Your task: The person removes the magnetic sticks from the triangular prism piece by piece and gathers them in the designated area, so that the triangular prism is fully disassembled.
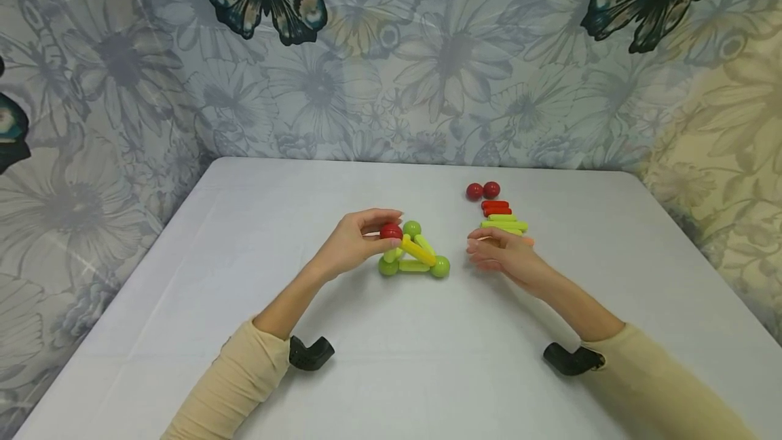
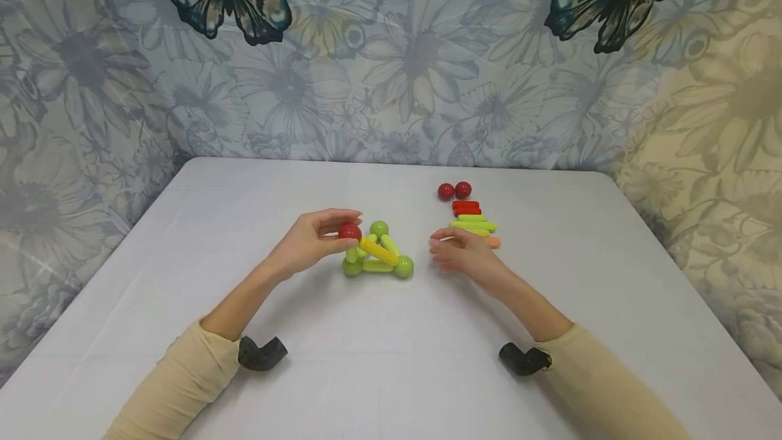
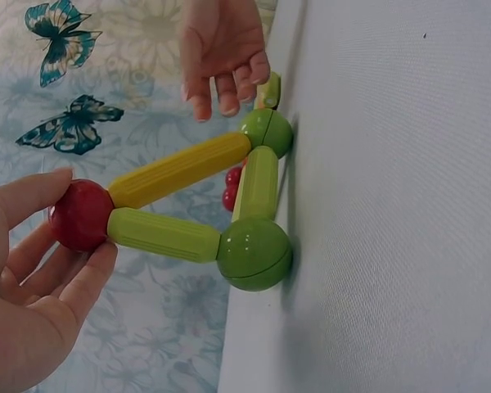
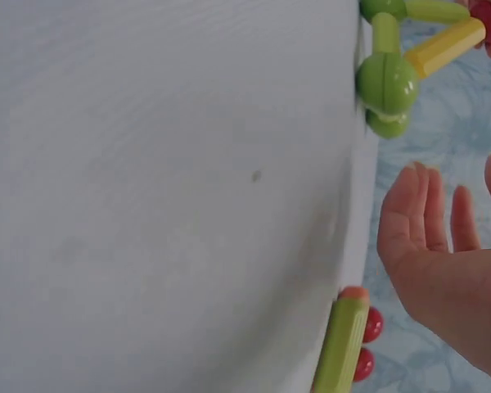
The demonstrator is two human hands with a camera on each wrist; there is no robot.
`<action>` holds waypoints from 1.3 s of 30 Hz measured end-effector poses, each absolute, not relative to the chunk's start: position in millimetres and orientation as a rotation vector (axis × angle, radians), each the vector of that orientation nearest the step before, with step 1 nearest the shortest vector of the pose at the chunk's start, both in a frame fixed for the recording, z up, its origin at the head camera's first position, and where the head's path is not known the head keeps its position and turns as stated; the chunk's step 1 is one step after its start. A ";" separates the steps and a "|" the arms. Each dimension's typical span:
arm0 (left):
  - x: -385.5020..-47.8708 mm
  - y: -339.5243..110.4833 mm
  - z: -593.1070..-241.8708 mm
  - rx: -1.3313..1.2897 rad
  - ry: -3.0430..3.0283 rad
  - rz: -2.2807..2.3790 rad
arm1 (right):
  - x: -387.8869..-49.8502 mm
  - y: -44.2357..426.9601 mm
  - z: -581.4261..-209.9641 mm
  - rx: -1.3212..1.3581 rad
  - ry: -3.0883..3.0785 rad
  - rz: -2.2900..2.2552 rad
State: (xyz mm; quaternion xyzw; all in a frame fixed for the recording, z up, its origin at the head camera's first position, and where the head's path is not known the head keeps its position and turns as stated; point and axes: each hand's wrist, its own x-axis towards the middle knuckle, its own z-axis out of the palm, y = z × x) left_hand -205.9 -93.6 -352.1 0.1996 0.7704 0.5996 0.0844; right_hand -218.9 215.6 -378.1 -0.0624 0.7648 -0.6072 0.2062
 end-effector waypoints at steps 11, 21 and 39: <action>-208.2 -94.6 -353.6 0.580 2.273 1.758 | -228.5 181.8 -374.0 -0.300 2.027 -1.750; -211.8 -97.6 -356.2 0.588 2.211 1.708 | -229.4 152.2 -364.8 -0.374 2.030 -1.701; -212.6 -96.5 -363.4 0.640 2.324 1.659 | -230.7 123.8 -356.0 -0.940 2.250 -1.620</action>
